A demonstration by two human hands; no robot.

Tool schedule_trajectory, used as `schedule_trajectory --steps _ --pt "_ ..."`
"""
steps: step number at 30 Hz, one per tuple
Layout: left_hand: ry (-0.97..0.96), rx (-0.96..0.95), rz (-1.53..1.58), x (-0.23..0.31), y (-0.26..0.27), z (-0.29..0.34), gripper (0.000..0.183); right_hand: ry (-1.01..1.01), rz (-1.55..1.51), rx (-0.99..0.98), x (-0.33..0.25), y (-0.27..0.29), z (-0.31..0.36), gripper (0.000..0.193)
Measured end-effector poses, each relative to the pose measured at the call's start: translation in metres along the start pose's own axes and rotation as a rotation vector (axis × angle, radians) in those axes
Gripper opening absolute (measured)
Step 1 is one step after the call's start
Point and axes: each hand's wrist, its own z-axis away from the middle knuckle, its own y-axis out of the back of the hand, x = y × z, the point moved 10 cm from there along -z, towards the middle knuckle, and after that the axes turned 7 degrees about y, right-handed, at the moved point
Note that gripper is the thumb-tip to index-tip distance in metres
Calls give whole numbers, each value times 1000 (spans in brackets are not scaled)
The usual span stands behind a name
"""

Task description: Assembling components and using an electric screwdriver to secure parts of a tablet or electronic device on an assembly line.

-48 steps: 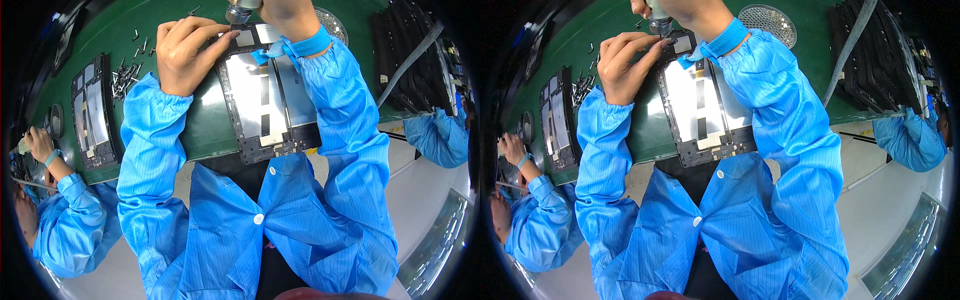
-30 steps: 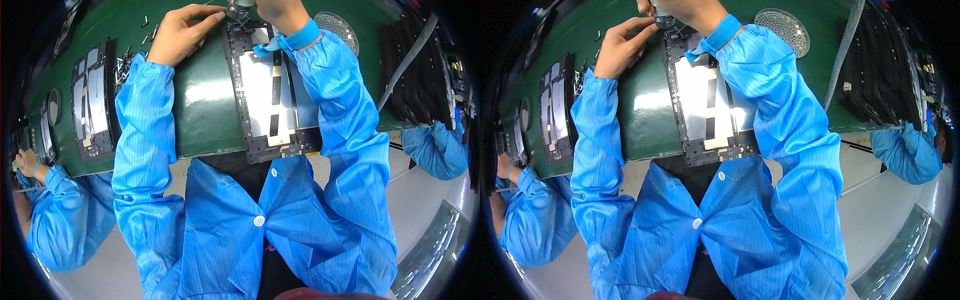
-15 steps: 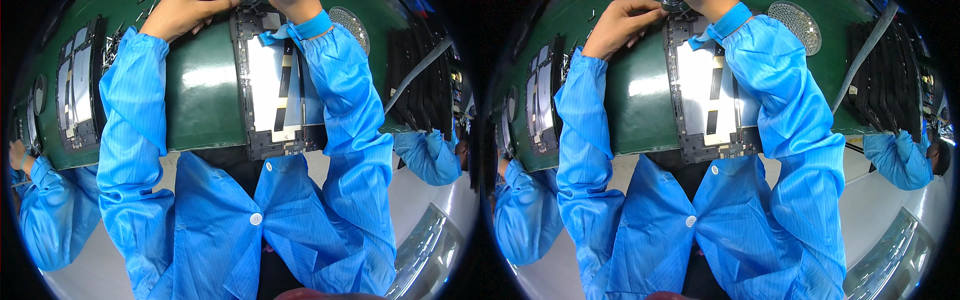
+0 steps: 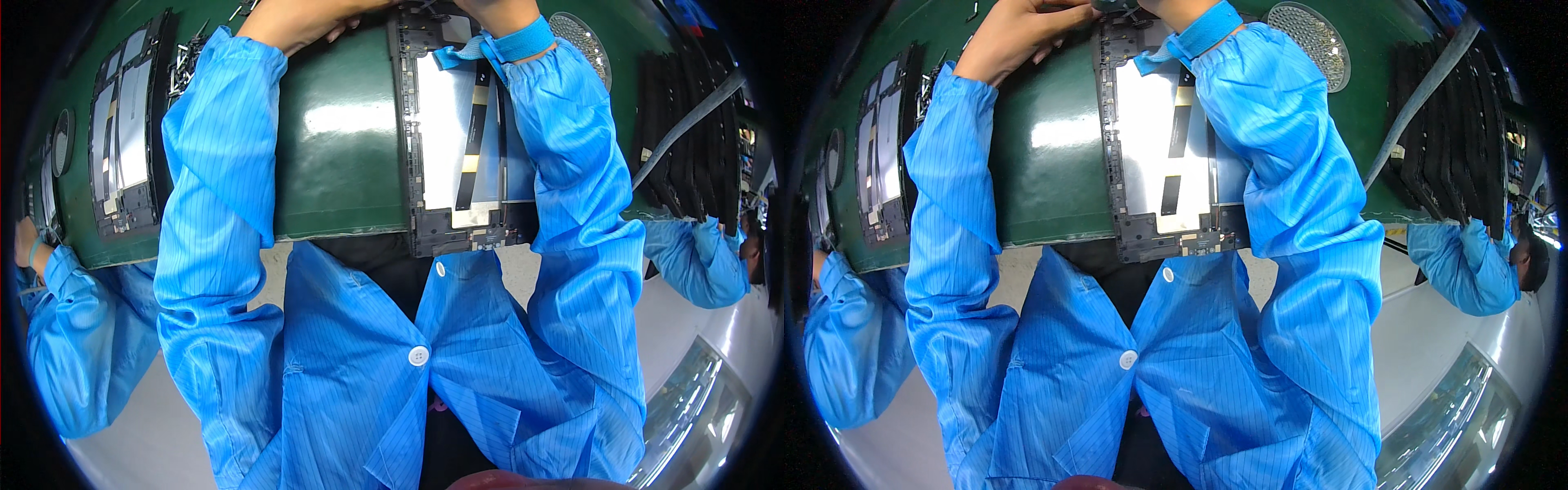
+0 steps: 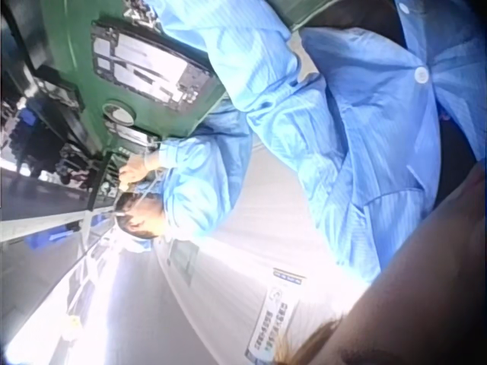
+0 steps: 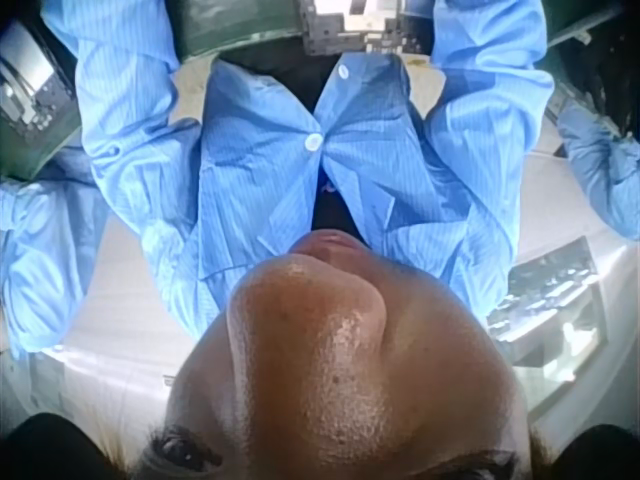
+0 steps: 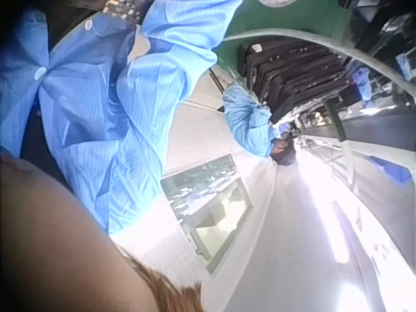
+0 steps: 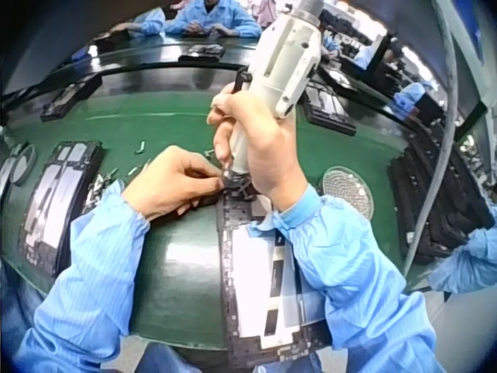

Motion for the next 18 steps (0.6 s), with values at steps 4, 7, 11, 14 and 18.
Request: schedule_trajectory --steps 4,7,11,14,18 --pt "-11 -4 7 0 0 -2 17 -35 15 17 5 3 0 18" --pt "-16 -15 16 2 -2 -2 18 -21 9 12 0 3 0 18" --pt "-6 -19 3 0 -2 -2 18 -4 34 -3 0 -1 0 17" --pt "-13 -11 1 0 -2 -2 18 -41 39 -13 4 -5 0 16" --pt "-15 6 -19 0 2 2 17 -17 71 -39 3 -11 -3 17"
